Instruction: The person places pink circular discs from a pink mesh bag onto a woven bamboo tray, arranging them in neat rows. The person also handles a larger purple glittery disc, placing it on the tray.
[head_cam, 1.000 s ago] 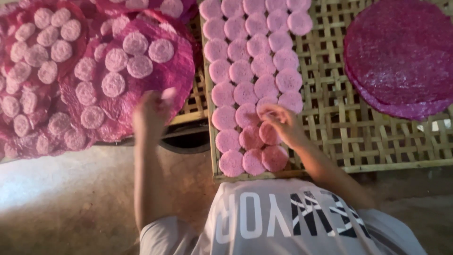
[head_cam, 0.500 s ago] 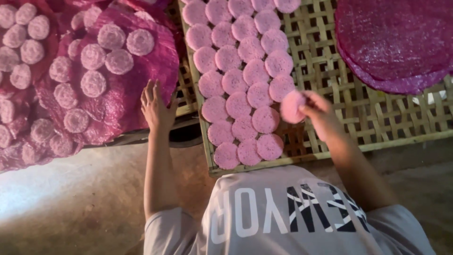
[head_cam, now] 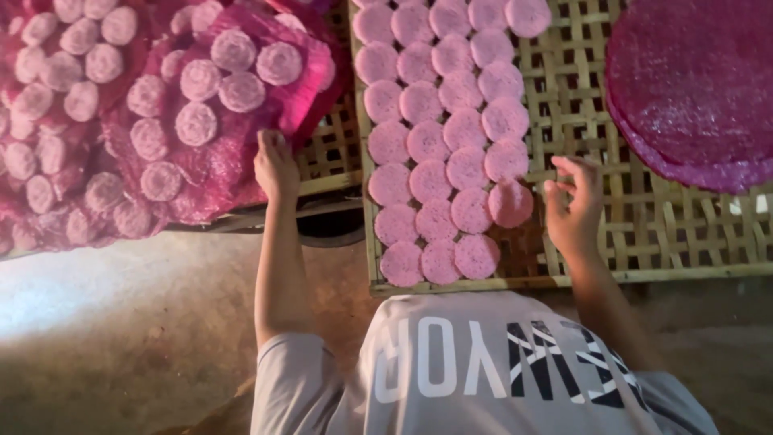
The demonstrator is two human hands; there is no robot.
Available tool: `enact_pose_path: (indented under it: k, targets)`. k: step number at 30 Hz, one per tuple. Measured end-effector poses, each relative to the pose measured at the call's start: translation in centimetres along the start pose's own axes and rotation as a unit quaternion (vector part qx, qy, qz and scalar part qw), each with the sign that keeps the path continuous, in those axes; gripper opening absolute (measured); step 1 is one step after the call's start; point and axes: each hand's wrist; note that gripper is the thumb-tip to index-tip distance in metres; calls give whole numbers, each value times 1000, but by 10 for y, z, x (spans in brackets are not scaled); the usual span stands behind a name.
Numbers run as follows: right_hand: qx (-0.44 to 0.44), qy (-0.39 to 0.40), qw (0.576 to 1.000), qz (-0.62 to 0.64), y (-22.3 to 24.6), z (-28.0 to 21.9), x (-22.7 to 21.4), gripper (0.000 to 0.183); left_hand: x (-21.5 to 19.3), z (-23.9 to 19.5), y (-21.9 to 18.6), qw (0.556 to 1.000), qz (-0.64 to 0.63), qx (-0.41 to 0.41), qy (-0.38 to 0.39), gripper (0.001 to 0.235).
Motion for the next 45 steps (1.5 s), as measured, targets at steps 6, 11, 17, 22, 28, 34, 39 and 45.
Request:
enact_pose_path:
  k: [6,11,17,22,28,34,39,45]
  targets:
    - [35,10,992,121,-12,7,3,29,-70,96,-45,974,-218,39,38,18]
    - [52,-10,978,203,-29,18,-6,31,-123,78,-155,935,-275,119,189,17]
    - [112,-32,989,92,-24,17,-12,31,-70,-81,-249,708,-338,238,572,41]
    - [28,102,994,8,4,40,30,26,-52,-117,-231,773,-331,213,498,39]
    - [-255,136,940,-183,28,57,92,25,-61,-87,-187,923,-270,102,256,25]
    - [-48,162,985,35,-22,97,106,25,-24,-77,-189,939,-167,214,212,27]
    - [285,111,837,454,-79,102,40,17,37,-43,-195,934,15,306,185,38]
    - [385,241,823,343,-84,-14,-28,37,81,-4,-205,926,115,269,240,52]
Point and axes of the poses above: each hand's wrist, its own z-axis towards the middle knuckle, its own x-axis out of the palm, y = z × x, and after that the axes turned 7 degrees about x, right-handed
